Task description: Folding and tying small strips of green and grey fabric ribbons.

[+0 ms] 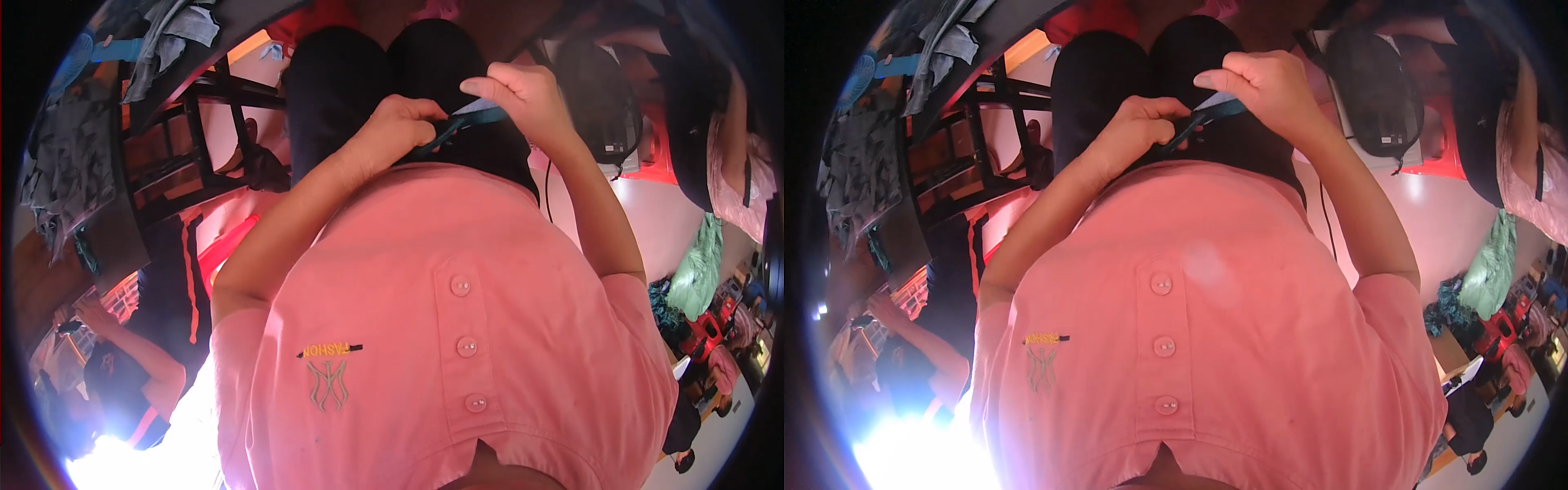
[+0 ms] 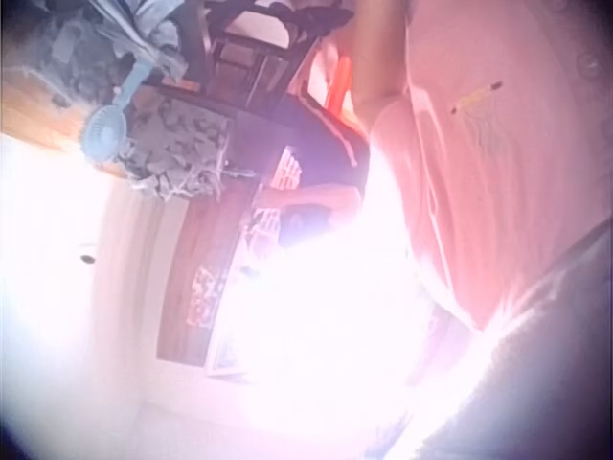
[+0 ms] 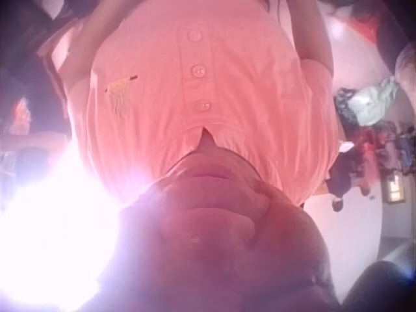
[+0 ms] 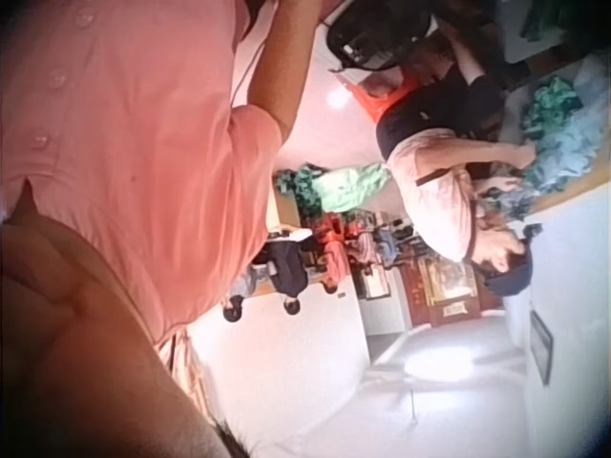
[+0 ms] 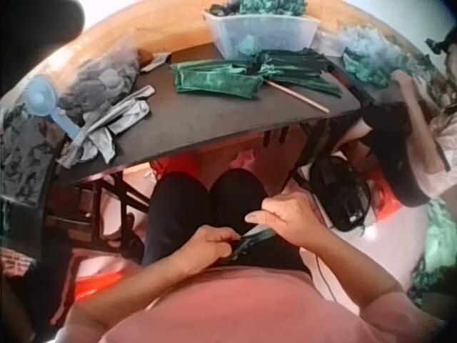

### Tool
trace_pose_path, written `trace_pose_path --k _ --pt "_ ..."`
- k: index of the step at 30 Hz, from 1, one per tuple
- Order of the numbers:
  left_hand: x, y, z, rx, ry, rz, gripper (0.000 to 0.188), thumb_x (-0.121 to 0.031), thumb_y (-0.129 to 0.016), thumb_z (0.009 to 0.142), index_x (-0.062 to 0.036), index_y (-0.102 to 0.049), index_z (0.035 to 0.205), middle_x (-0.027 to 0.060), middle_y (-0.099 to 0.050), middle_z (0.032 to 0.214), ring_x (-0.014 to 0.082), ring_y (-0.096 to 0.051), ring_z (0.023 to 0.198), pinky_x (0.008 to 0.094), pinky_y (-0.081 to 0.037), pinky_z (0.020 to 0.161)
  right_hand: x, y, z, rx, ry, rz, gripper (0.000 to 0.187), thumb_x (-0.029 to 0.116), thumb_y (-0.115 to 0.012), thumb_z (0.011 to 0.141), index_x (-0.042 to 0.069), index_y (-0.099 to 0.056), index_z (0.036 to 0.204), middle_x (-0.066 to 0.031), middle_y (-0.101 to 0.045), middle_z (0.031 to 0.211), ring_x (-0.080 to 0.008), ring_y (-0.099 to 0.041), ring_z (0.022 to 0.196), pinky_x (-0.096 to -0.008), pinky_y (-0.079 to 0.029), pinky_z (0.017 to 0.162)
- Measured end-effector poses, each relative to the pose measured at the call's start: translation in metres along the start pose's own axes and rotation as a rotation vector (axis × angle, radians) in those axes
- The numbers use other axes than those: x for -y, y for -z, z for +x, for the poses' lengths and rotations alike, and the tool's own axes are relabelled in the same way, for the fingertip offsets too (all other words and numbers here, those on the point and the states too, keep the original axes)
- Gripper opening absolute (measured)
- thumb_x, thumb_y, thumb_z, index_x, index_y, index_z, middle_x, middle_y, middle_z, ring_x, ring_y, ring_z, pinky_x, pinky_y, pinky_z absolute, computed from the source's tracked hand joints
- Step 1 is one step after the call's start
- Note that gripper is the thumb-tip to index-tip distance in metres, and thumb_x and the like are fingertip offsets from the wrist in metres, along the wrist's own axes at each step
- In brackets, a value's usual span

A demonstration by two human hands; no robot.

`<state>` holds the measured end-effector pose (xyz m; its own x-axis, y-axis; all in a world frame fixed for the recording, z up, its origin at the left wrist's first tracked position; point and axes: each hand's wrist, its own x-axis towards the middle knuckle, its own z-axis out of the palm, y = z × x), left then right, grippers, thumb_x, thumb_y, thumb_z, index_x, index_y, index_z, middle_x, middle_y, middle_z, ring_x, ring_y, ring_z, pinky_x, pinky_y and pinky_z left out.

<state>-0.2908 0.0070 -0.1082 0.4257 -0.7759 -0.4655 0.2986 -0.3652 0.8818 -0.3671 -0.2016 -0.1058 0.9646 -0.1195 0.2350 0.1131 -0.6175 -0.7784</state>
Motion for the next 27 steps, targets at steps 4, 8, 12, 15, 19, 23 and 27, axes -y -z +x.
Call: trace_pose_path --k 4,8,12,15,19,23,27 --pt "-0.009 -0.003 0.003 -0.069 -0.265 0.156 0.030 -0.004 -0.054 0.075 0.0040 -0.063 0.103 0.0091 -0.065 0.089 0.0103 -0.057 0.069 0.0270 -0.045 0.060 0.007 -0.005 0.007 0.009 0.106 -0.027 0.041 0.035 -0.071 0.082 0.005 -0.055 0.058 -0.0097 -0.044 0.049 -0.0231 -0.041 0.043 -0.0339 -0.032 0.043" --pt "-0.019 -0.019 0.005 -0.060 -0.029 -0.353 0.023 -0.002 -0.055 0.077 0.0037 -0.062 0.098 0.0085 -0.062 0.085 0.0122 -0.054 0.066 0.0250 -0.042 0.054 0.010 -0.007 0.024 -0.034 0.169 -0.035 0.044 0.037 -0.072 0.081 0.006 -0.054 0.055 -0.0102 -0.044 0.047 -0.0253 -0.043 0.041 -0.0352 -0.033 0.042" --pt "-0.014 -0.018 0.010 -0.081 -0.018 -0.416 0.017 0.000 -0.055 0.078 0.0032 -0.061 0.094 0.0071 -0.059 0.078 0.0112 -0.050 0.062 0.0222 -0.036 0.049 -0.005 -0.015 0.033 -0.023 0.117 -0.102 0.046 0.039 -0.071 0.079 0.007 -0.053 0.052 -0.0094 -0.044 0.045 -0.0266 -0.044 0.041 -0.0359 -0.033 0.042" --pt "-0.009 -0.014 0.009 -0.204 0.003 -0.320 0.014 -0.001 -0.057 0.079 0.0030 -0.061 0.091 0.0070 -0.059 0.075 0.0089 -0.047 0.058 0.0213 -0.031 0.046 -0.009 -0.018 0.032 0.025 0.061 -0.134 0.048 0.043 -0.070 0.079 0.007 -0.053 0.051 -0.0095 -0.044 0.046 -0.0266 -0.045 0.041 -0.0366 -0.034 0.043" --pt "0.003 -0.012 0.010 -0.223 -0.055 -0.277 0.012 -0.001 -0.060 0.080 0.0013 -0.062 0.092 0.0052 -0.058 0.071 0.0074 -0.046 0.054 0.0213 -0.030 0.045 0.001 -0.018 0.028 0.096 -0.067 -0.097 0.049 0.044 -0.069 0.079 0.006 -0.054 0.052 -0.0098 -0.045 0.046 -0.0261 -0.046 0.042 -0.0372 -0.035 0.044" --pt "0.012 -0.015 0.019 -0.259 -0.240 -0.224 0.010 0.001 -0.061 0.082 0.0004 -0.062 0.091 0.0041 -0.059 0.068 0.0085 -0.048 0.054 0.0226 -0.032 0.046 0.021 -0.025 0.020 0.068 -0.088 0.024 0.048 0.044 -0.069 0.078 0.007 -0.056 0.052 -0.0099 -0.046 0.046 -0.0258 -0.049 0.043 -0.0364 -0.036 0.045" --pt "0.026 -0.008 0.033 -0.251 -0.491 0.120 0.012 0.005 -0.061 0.079 0.0013 -0.062 0.090 0.0066 -0.062 0.077 0.0133 -0.056 0.065 0.0296 -0.046 0.058 0.026 -0.028 0.025 -0.118 0.060 -0.230 0.045 0.045 -0.069 0.078 0.008 -0.058 0.054 -0.0104 -0.049 0.047 -0.0290 -0.052 0.044 -0.0381 -0.038 0.044"
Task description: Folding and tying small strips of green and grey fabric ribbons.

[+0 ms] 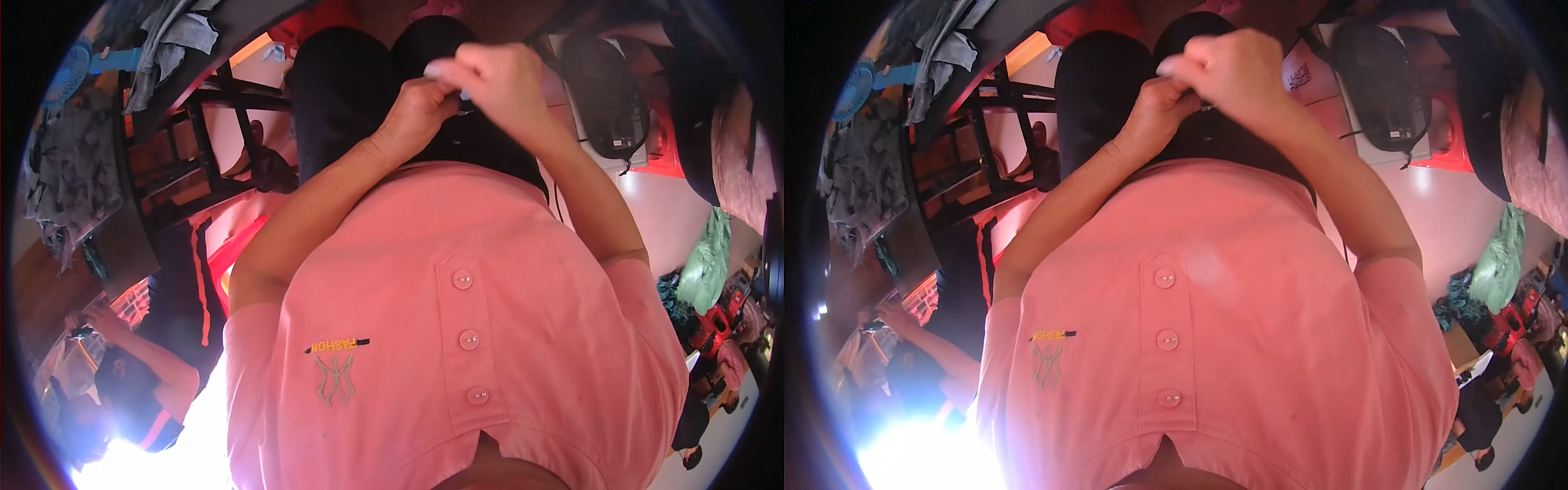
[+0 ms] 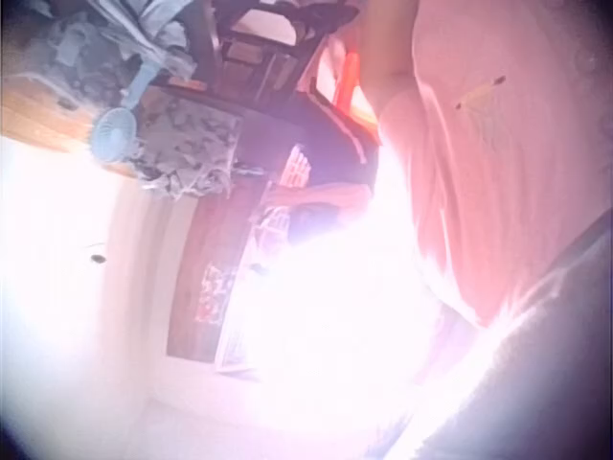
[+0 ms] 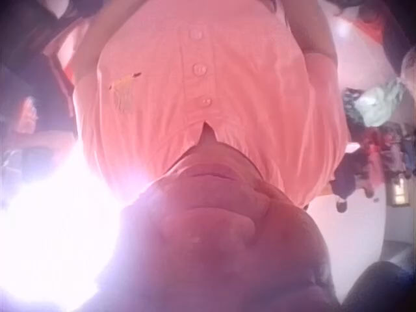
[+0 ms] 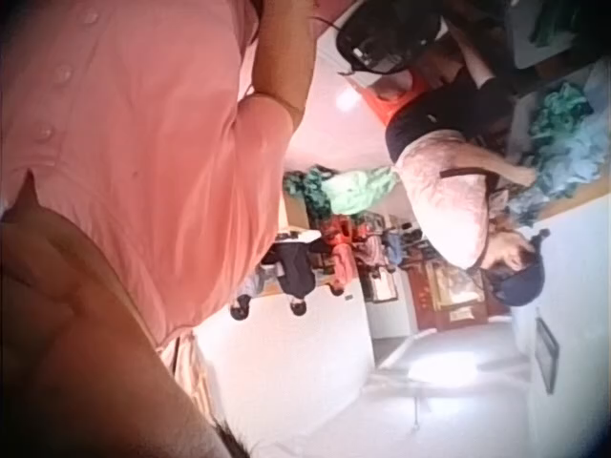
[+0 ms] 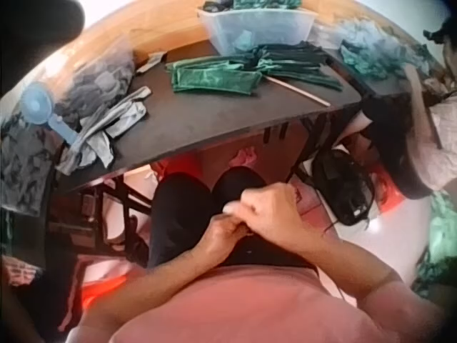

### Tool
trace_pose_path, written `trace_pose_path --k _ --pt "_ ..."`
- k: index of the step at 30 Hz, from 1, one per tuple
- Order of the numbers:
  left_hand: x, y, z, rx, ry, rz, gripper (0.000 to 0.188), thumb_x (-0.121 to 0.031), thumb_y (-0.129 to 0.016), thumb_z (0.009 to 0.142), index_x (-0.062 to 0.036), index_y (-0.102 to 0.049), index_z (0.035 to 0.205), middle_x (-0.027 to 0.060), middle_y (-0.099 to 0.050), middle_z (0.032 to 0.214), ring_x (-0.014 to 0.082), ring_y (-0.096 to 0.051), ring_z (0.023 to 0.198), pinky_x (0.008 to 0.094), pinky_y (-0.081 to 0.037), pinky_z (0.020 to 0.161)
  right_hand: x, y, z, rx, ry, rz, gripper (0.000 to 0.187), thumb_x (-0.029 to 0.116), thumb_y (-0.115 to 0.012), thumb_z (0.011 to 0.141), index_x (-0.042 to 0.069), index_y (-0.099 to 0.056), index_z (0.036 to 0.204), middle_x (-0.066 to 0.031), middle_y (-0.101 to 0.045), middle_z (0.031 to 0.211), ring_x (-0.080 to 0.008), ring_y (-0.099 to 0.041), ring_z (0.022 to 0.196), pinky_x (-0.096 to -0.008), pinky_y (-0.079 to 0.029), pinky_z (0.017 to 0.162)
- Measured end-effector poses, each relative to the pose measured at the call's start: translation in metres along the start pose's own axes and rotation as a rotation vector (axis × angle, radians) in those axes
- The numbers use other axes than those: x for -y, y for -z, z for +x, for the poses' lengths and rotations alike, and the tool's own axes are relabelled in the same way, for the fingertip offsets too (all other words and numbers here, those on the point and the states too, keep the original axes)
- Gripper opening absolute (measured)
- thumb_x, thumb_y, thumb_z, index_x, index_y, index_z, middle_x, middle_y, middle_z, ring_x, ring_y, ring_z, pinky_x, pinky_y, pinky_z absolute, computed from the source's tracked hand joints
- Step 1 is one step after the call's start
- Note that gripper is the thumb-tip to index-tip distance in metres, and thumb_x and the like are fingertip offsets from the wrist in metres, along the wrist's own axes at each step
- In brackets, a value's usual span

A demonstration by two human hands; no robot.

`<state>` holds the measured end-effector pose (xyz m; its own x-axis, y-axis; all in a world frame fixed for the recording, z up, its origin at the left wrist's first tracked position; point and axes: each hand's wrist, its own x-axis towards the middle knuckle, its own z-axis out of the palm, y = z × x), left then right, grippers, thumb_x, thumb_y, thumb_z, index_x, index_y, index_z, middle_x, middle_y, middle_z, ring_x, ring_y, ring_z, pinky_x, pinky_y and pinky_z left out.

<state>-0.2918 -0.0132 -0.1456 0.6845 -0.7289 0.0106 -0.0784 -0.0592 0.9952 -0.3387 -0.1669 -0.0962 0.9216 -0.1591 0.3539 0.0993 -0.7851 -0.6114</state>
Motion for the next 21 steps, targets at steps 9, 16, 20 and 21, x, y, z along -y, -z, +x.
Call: trace_pose_path --k 9,16,20,21 --pt "-0.026 0.004 -0.005 -0.040 -0.223 0.128 0.024 0.010 -0.059 0.080 -0.0012 -0.066 0.100 0.0034 -0.053 0.083 0.0116 -0.052 0.076 0.0228 -0.044 0.068 -0.046 -0.035 0.023 0.225 -0.386 0.066 0.048 0.054 -0.065 0.076 0.007 -0.066 0.064 -0.0119 -0.062 0.064 -0.0310 -0.062 0.065 -0.0412 -0.047 0.058" --pt "-0.001 0.022 0.004 -0.379 0.297 -0.107 0.017 0.000 -0.055 0.085 -0.0022 -0.065 0.099 0.0013 -0.058 0.077 0.0066 -0.046 0.055 0.0197 -0.033 0.045 -0.030 -0.021 0.029 -0.300 -0.031 0.006 0.030 0.039 -0.067 0.082 0.010 -0.062 0.077 -0.0081 -0.061 0.067 -0.0299 -0.061 0.062 -0.0435 -0.044 0.055" --pt "-0.013 0.015 0.003 -0.392 0.258 -0.150 0.023 0.001 -0.056 0.084 -0.0010 -0.062 0.105 0.0024 -0.058 0.081 0.0078 -0.051 0.058 0.0211 -0.039 0.045 -0.017 -0.011 0.001 -0.038 -0.096 0.228 0.020 0.027 -0.068 0.080 0.008 -0.062 0.079 -0.0074 -0.062 0.070 -0.0283 -0.063 0.066 -0.0395 -0.046 0.056" --pt "-0.015 0.009 0.006 -0.395 0.265 -0.136 0.024 0.003 -0.056 0.082 -0.0010 -0.061 0.105 0.0024 -0.057 0.081 0.0076 -0.051 0.059 0.0215 -0.042 0.046 -0.017 -0.020 -0.009 0.068 -0.147 0.351 0.019 0.026 -0.068 0.081 0.008 -0.063 0.080 -0.0077 -0.063 0.072 -0.0280 -0.064 0.068 -0.0390 -0.047 0.058"
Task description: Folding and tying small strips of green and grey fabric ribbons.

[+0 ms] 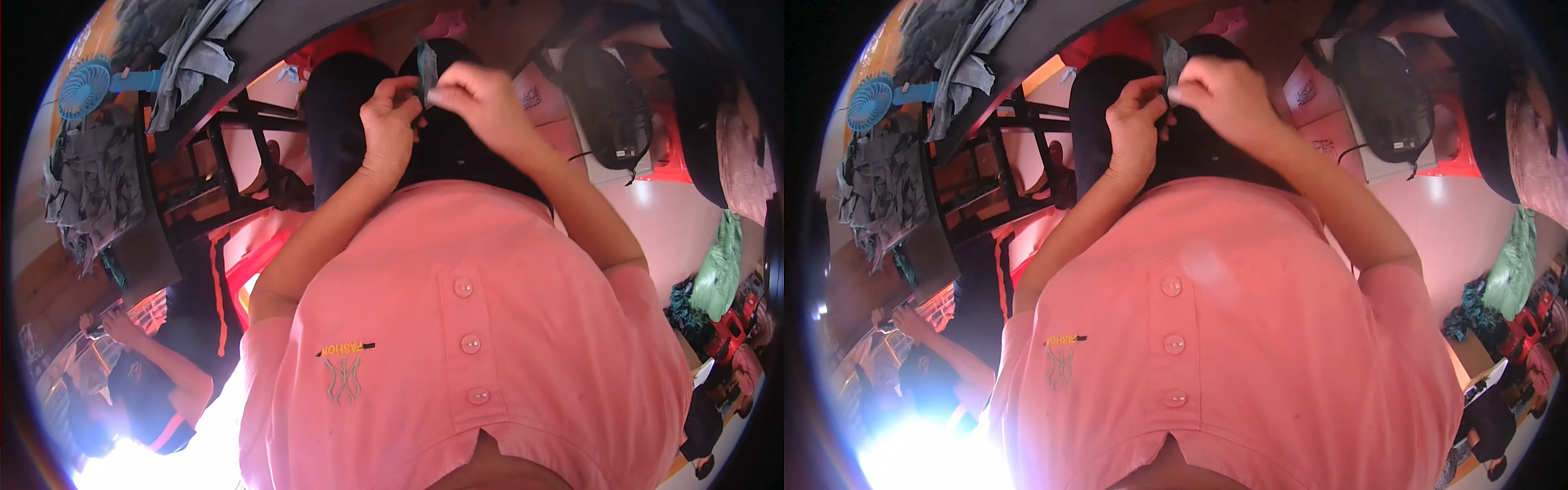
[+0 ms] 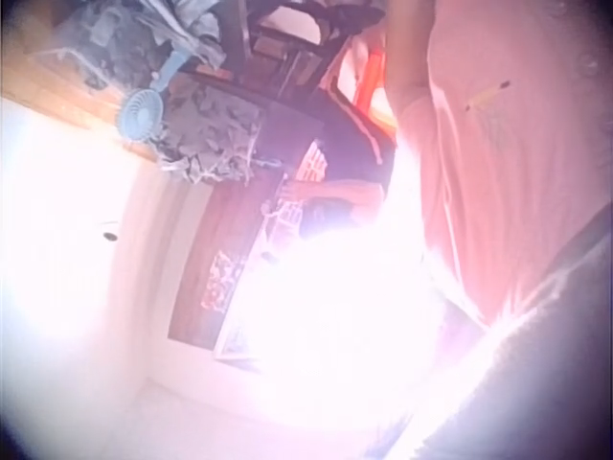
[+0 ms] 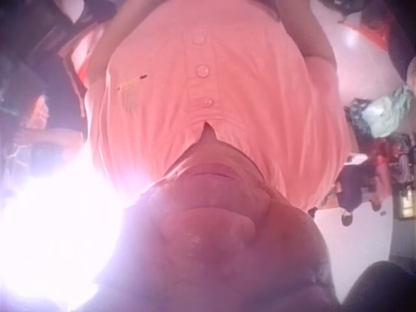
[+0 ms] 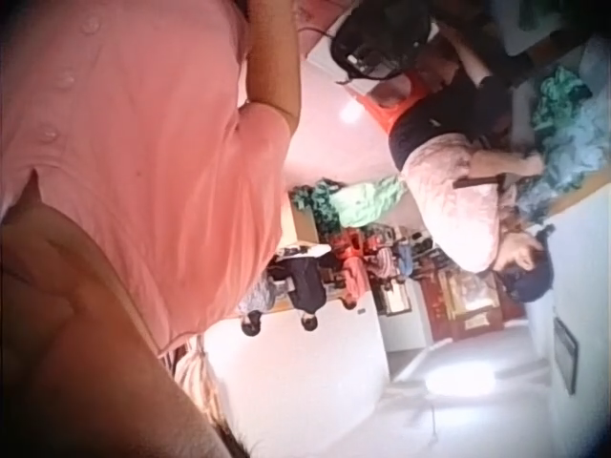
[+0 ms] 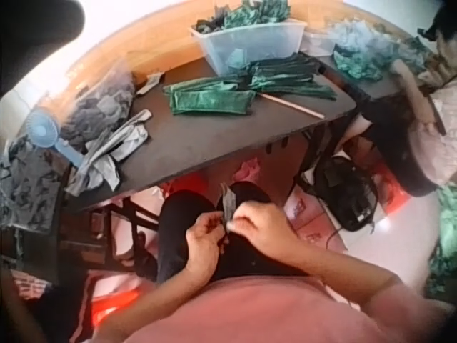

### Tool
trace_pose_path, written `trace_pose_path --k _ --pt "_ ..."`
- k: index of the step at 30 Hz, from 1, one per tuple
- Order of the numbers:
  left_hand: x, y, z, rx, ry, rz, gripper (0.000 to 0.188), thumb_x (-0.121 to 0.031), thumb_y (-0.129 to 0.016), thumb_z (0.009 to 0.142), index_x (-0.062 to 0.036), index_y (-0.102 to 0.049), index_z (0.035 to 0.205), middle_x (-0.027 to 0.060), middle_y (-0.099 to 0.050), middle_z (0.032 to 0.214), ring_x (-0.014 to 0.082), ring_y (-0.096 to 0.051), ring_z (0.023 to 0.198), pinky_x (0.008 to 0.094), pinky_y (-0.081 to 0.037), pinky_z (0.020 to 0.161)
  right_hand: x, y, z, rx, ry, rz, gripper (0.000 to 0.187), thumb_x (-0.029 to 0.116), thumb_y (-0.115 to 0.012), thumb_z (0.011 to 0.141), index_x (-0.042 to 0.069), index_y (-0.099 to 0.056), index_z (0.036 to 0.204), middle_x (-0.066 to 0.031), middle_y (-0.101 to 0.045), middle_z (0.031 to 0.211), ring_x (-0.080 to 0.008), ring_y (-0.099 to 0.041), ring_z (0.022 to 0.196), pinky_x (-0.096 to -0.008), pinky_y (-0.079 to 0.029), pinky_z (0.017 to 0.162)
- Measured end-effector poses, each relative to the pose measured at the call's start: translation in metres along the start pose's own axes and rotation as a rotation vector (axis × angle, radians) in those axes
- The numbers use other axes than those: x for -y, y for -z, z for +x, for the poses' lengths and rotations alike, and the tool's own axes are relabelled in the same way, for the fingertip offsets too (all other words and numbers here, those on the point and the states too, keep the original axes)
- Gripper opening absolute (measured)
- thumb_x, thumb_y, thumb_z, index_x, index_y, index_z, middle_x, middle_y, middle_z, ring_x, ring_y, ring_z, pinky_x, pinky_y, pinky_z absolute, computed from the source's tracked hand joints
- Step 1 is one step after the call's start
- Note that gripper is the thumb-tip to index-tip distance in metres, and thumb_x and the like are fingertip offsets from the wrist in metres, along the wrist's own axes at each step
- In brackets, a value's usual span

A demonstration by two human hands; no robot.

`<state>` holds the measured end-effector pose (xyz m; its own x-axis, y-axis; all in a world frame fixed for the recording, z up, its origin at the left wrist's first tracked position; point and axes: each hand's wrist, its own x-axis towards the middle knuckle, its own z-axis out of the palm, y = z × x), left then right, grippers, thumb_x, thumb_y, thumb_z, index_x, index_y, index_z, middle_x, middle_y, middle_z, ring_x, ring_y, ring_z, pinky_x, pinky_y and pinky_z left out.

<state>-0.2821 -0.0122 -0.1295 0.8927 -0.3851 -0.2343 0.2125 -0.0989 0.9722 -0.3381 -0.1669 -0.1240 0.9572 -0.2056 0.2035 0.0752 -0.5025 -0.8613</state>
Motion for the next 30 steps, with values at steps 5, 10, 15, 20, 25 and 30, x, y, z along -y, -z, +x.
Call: trace_pose_path --k 5,10,15,20,25,30 --pt "0.005 -0.010 0.009 -0.063 -0.143 -0.005 0.019 0.003 -0.055 0.082 -0.0012 -0.061 0.100 0.0037 -0.057 0.088 0.0100 -0.055 0.070 0.0231 -0.046 0.051 0.001 -0.014 -0.005 -0.124 -0.079 0.030 0.020 0.023 -0.070 0.078 0.005 -0.064 0.081 -0.0097 -0.066 0.075 -0.0284 -0.065 0.070 -0.0371 -0.048 0.061" --pt "0.008 -0.015 0.014 0.003 -0.210 0.013 0.013 0.000 -0.057 0.085 0.0003 -0.062 0.096 -0.0002 -0.059 0.074 0.0051 -0.052 0.065 0.0204 -0.039 0.049 -0.011 -0.018 -0.002 -0.165 -0.187 0.236 0.017 0.019 -0.070 0.078 0.002 -0.064 0.081 -0.0088 -0.065 0.070 -0.0208 -0.063 0.061 -0.0327 -0.047 0.057" --pt "0.010 -0.007 0.010 -0.101 -0.453 0.169 0.008 0.001 -0.059 0.081 0.0016 -0.061 0.089 0.0033 -0.058 0.073 0.0095 -0.051 0.067 0.0242 -0.040 0.058 0.000 -0.018 -0.008 -0.064 -0.292 0.423 0.012 0.012 -0.067 0.084 0.001 -0.064 0.082 -0.0001 -0.060 0.071 -0.0079 -0.053 0.059 -0.0229 -0.044 0.055" --pt "0.018 -0.005 0.008 -0.131 -0.403 0.156 0.009 0.004 -0.059 0.078 0.0024 -0.060 0.086 0.0074 -0.058 0.075 0.0140 -0.053 0.069 0.0284 -0.043 0.062 -0.002 -0.021 -0.008 -0.025 -0.334 0.591 0.014 0.012 -0.070 0.080 0.001 -0.063 0.075 -0.0014 -0.059 0.063 -0.0077 -0.053 0.054 -0.0233 -0.041 0.049" --pt "0.012 -0.012 0.016 -0.039 -0.593 0.223 0.013 0.009 -0.057 0.075 0.0040 -0.061 0.087 0.0058 -0.057 0.081 0.0129 -0.053 0.066 0.0289 -0.044 0.060 0.001 -0.021 -0.009 -0.030 -0.316 0.717 0.013 0.010 -0.069 0.079 0.001 -0.062 0.073 -0.0019 -0.058 0.063 -0.0079 -0.053 0.055 -0.0227 -0.041 0.049" --pt "0.022 -0.006 0.013 -0.051 -0.245 0.031 0.010 0.006 -0.060 0.075 -0.0008 -0.063 0.082 -0.0005 -0.055 0.067 0.0062 -0.048 0.056 0.0215 -0.038 0.049 -0.005 -0.027 -0.019 -0.082 -0.290 0.638 0.013 0.012 -0.069 0.081 0.001 -0.063 0.079 -0.0024 -0.061 0.068 -0.0074 -0.054 0.058 -0.0228 -0.043 0.052"
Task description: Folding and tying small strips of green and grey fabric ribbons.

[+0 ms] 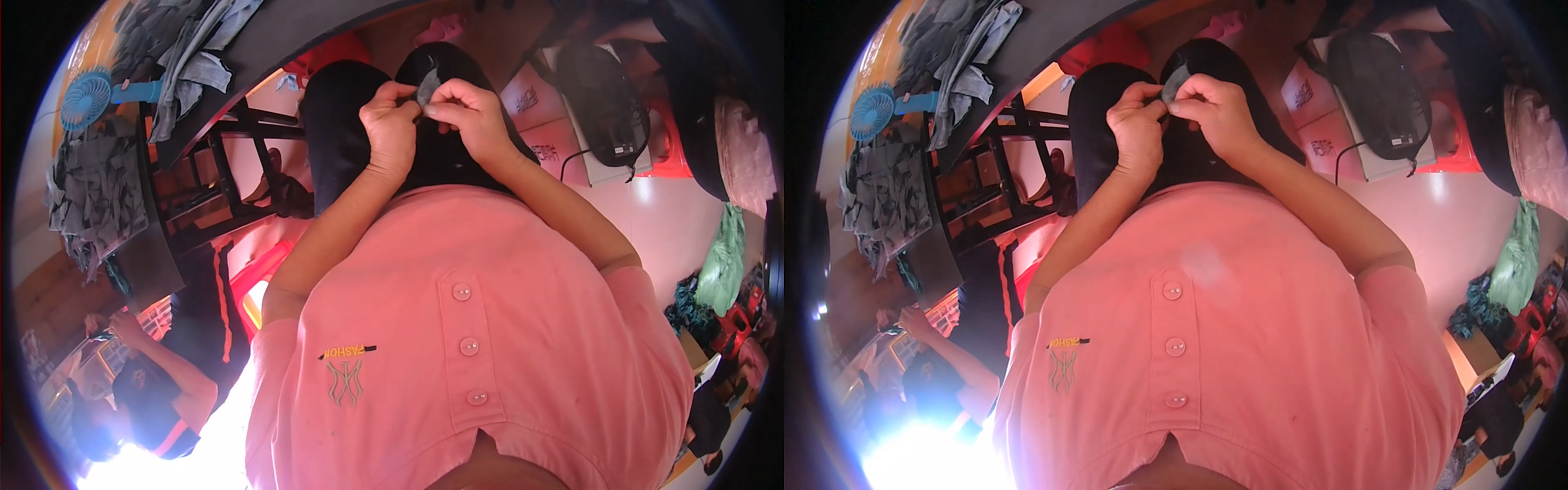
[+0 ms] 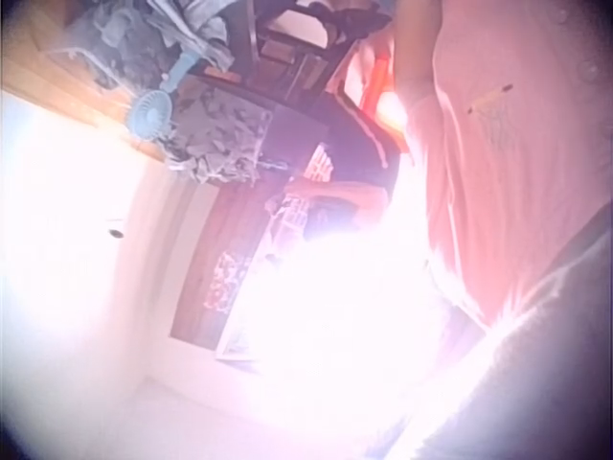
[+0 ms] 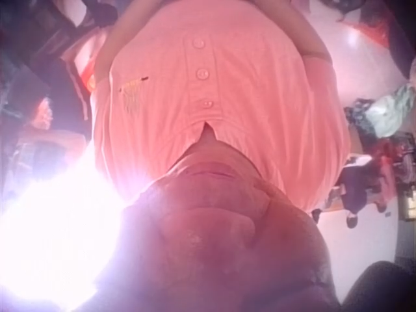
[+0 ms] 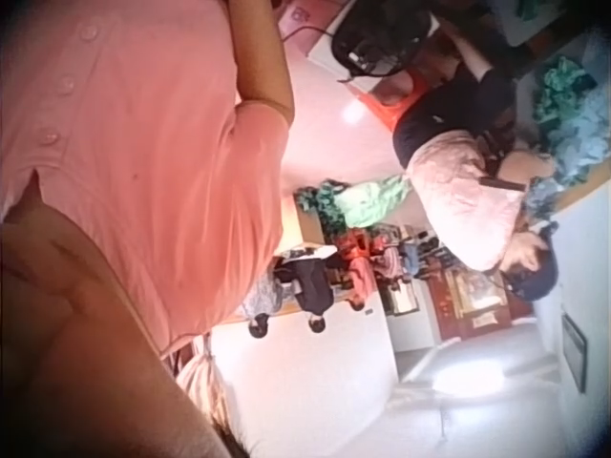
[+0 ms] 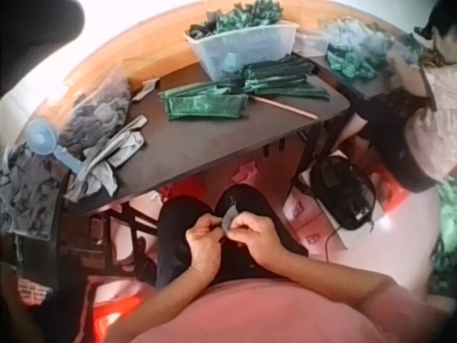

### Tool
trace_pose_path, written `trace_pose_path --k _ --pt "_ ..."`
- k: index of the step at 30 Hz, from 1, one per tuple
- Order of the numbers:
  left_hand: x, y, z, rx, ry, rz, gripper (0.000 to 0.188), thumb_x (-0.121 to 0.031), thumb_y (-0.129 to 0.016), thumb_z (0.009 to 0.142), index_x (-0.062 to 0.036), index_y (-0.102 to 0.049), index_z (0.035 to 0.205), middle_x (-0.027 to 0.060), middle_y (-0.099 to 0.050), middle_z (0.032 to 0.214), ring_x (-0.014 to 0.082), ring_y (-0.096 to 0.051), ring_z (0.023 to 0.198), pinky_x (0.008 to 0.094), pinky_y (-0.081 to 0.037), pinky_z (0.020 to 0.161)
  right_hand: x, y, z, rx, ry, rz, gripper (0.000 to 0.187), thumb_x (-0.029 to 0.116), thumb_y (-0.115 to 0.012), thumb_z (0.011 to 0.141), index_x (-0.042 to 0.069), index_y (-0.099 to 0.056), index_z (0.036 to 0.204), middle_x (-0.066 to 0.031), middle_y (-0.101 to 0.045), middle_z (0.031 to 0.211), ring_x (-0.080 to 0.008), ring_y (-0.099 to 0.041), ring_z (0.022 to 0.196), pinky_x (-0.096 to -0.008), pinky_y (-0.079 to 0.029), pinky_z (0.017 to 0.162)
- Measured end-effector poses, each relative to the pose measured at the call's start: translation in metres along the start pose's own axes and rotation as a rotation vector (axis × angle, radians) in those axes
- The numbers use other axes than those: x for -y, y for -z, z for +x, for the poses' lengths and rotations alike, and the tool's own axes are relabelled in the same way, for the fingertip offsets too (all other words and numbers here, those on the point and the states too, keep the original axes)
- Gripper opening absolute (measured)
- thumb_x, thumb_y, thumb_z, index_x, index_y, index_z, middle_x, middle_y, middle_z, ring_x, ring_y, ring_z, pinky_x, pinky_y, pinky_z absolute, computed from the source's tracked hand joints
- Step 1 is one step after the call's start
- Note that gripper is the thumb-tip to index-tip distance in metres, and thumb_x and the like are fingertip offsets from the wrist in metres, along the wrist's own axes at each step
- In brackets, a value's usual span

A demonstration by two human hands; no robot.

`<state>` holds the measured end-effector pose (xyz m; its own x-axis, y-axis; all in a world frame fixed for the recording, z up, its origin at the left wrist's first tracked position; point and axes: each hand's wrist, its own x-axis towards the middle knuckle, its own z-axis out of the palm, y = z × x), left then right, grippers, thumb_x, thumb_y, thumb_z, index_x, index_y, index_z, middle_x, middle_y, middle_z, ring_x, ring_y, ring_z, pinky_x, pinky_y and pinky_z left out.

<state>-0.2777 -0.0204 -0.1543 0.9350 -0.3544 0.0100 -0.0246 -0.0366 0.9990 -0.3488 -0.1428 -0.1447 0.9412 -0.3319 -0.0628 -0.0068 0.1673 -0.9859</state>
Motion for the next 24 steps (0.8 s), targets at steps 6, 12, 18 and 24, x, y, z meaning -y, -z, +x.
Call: trace_pose_path --k 6,12,18,24 --pt "0.013 0.001 -0.006 -0.007 -0.019 0.081 0.021 0.009 -0.060 0.072 -0.0014 -0.061 0.091 0.0010 -0.059 0.075 0.0055 -0.049 0.057 0.0211 -0.037 0.048 -0.008 0.001 0.003 -0.043 0.100 -0.037 0.010 0.011 -0.067 0.081 0.001 -0.064 0.081 -0.0036 -0.063 0.069 -0.0095 -0.057 0.062 -0.0252 -0.044 0.054" --pt "0.018 0.000 -0.011 0.065 -0.015 0.129 0.025 0.006 -0.054 0.078 -0.0016 -0.065 0.099 -0.0005 -0.060 0.076 0.0053 -0.046 0.057 0.0212 -0.035 0.048 -0.017 0.006 0.008 -0.080 0.293 -0.343 0.008 0.008 -0.065 0.077 0.002 -0.063 0.080 -0.0090 -0.062 0.068 -0.0150 -0.058 0.058 -0.0298 -0.044 0.054" --pt "-0.009 -0.007 -0.014 0.085 0.201 -0.071 0.021 0.010 -0.052 0.073 0.0049 -0.065 0.089 0.0070 -0.060 0.084 0.0142 -0.055 0.075 0.0258 -0.044 0.066 -0.017 0.013 -0.006 0.000 -0.031 0.012 0.009 0.010 -0.063 0.078 0.001 -0.062 0.077 -0.0038 -0.060 0.065 -0.0104 -0.054 0.053 -0.0252 -0.041 0.049" --pt "-0.010 0.000 -0.014 0.258 -0.174 0.181 0.023 0.012 -0.051 0.072 0.0059 -0.065 0.089 0.0076 -0.057 0.081 0.0165 -0.055 0.075 0.0261 -0.044 0.065 -0.003 0.022 -0.014 0.015 -0.029 -0.035 0.010 0.014 -0.060 0.083 0.004 -0.060 0.081 0.0006 -0.056 0.069 -0.0069 -0.049 0.056 -0.0214 -0.035 0.051"
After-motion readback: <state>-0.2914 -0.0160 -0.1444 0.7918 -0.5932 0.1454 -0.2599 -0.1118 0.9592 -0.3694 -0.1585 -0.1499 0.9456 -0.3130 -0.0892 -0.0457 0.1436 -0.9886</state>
